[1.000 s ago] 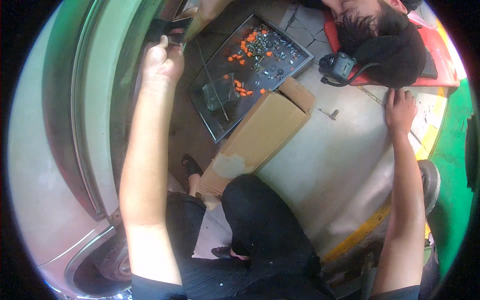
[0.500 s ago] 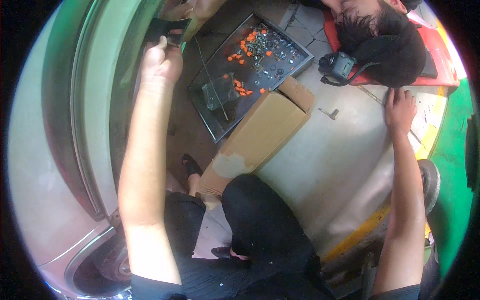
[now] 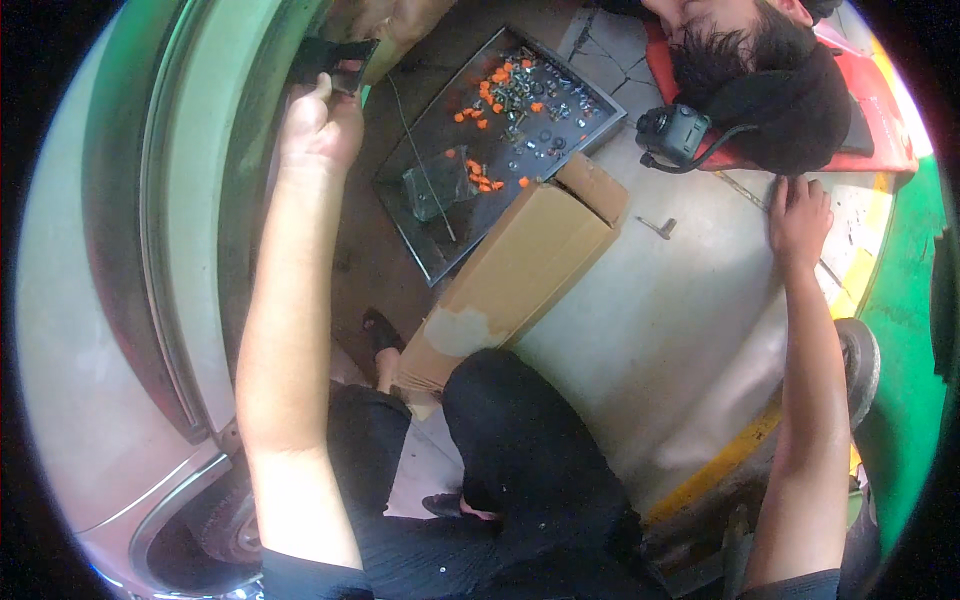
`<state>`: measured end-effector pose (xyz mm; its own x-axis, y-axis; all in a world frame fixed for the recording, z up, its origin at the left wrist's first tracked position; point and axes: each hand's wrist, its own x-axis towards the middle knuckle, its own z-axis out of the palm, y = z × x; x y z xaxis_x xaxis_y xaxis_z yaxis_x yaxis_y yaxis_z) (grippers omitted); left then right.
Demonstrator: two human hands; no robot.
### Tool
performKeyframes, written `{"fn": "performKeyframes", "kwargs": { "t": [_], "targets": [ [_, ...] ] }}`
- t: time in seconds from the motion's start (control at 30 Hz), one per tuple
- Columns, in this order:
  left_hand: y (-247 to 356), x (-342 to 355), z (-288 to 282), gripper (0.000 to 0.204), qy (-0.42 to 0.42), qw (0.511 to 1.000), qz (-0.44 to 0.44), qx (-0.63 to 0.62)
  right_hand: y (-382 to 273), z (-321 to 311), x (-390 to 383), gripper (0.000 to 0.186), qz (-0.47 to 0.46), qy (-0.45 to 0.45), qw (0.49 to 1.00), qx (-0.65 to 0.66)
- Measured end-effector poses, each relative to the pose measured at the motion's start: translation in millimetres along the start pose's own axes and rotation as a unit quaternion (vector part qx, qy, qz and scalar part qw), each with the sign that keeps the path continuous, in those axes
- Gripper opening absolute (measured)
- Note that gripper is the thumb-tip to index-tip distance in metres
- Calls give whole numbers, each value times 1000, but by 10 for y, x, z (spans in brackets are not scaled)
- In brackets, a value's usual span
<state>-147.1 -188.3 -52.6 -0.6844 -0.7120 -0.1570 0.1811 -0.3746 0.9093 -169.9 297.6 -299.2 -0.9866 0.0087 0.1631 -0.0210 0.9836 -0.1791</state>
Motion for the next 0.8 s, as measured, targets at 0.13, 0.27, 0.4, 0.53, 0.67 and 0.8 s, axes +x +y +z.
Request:
{"fn": "performKeyframes", "kwargs": {
  "t": [0.13,0.27,0.4,0.53,0.67,0.8],
  "targets": [
    [74,32,-72,27,-25,999,-29,-16,-23,6,6,34,-5,15,1000,9],
    [35,-60,5,26,20,999,-14,34,-1,21,3,34,-7,24,1000,2],
    [25,-75,21,25,33,999,0,28,19,47,2,34,-14,33,999,5],
    [54,-2,-41,23,14,1000,-22,5,4,26,5,33,-8,18,1000,7],
    [76,30,-107,23,-22,1000,-16,0,-5,27,0,33,-11,31,999,14],
    [30,32,-91,22,-24,1000,-3,10,9,38,-2,33,-16,34,999,5]
  ]
}}
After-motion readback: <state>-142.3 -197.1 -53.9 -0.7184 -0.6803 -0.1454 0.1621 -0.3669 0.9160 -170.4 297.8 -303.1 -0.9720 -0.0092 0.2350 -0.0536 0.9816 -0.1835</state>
